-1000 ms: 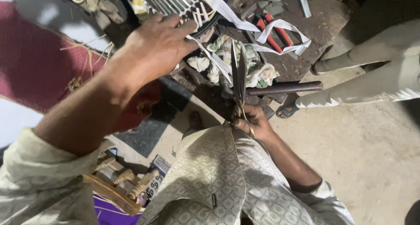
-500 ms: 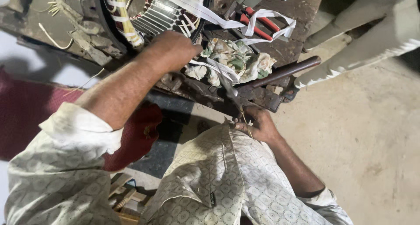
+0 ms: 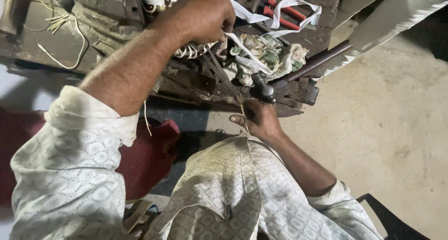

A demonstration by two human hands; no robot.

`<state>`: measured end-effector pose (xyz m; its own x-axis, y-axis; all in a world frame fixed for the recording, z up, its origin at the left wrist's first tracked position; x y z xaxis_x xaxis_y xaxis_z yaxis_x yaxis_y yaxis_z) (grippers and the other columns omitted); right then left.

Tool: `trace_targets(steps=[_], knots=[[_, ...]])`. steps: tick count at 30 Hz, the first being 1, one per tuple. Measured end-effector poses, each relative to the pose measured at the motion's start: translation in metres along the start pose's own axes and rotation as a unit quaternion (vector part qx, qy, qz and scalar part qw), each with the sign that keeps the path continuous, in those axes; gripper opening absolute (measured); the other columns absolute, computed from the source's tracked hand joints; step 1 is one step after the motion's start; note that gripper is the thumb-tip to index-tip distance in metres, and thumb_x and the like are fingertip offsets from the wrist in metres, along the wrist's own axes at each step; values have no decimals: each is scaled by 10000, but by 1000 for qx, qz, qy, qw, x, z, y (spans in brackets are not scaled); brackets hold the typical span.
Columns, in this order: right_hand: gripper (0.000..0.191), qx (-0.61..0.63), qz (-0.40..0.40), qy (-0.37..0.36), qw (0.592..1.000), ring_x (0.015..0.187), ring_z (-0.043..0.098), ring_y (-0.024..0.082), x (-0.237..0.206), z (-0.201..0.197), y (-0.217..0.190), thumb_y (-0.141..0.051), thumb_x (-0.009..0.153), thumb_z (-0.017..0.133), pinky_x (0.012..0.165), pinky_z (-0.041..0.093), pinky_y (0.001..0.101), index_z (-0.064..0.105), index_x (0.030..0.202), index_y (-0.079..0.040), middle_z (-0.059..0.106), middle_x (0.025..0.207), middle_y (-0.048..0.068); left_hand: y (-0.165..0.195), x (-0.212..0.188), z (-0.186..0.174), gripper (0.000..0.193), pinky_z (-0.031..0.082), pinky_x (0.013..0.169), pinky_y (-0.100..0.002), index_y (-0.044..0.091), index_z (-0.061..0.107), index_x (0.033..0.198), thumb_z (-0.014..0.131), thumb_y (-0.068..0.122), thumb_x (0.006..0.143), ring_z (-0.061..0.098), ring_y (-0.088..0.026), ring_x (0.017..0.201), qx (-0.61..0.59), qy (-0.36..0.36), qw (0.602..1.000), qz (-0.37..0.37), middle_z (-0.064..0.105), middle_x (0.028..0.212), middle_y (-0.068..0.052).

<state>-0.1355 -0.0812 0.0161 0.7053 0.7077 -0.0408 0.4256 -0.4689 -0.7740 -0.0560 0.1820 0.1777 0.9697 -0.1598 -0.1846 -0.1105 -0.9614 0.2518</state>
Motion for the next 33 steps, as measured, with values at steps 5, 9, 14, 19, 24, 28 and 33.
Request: trace_targets(steps=[5,9,14,19,24,28,33], knots=[[594,-49,45,0,998,548,601,245,19,11,-30,-565,768,838,549,494,426,701,831,10,625,625,123,-1,4,9,236,573,682,-424,111,805,979,827,30,758,737,-259,786,-1,38,998,48,760,890,-116],[594,-36,27,15,999,538,580,247,11,12,-38,-547,772,837,534,489,418,677,813,23,606,630,125,-2,8,13,224,573,651,-424,116,802,959,815,17,759,735,-264,760,12,69,996,50,752,857,-119],[583,-10,75,22,997,547,607,212,-14,12,-28,-552,775,818,517,491,412,709,848,16,653,650,104,4,10,19,209,570,617,-435,112,817,894,800,-26,738,732,-270,768,6,97,992,77,740,875,-128],[579,-27,89,25,995,536,600,193,-3,14,-28,-565,777,817,510,482,404,717,828,3,667,644,107,10,11,20,216,582,626,-436,115,815,910,800,-15,738,735,-290,783,50,110,989,89,746,885,-145],[551,-29,94,2,995,520,580,210,16,12,-40,-529,790,827,513,463,409,718,821,10,649,607,121,11,13,22,249,583,673,-450,135,816,917,797,-22,725,740,-305,799,67,86,989,101,754,897,-145],[488,8,110,-2,994,523,591,198,19,9,-45,-465,779,843,503,470,399,731,861,3,660,613,111,12,16,21,261,580,706,-462,148,817,902,787,-31,715,743,-312,816,75,98,985,117,758,891,-140],[458,18,68,3,998,565,566,211,19,11,-31,-404,798,876,534,466,402,718,815,25,636,632,129,10,14,24,287,580,708,-456,147,816,936,784,-29,712,742,-309,830,70,104,984,124,756,908,-147]])
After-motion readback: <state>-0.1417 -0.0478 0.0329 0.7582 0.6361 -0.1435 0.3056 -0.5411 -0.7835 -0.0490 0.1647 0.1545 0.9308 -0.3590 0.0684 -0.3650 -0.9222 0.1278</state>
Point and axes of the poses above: each hand's wrist, its own x-axis towards the middle knuckle, its own z-axis out of the palm, y = z × x, the point moved 2 cm from there along x, towards the middle knuckle
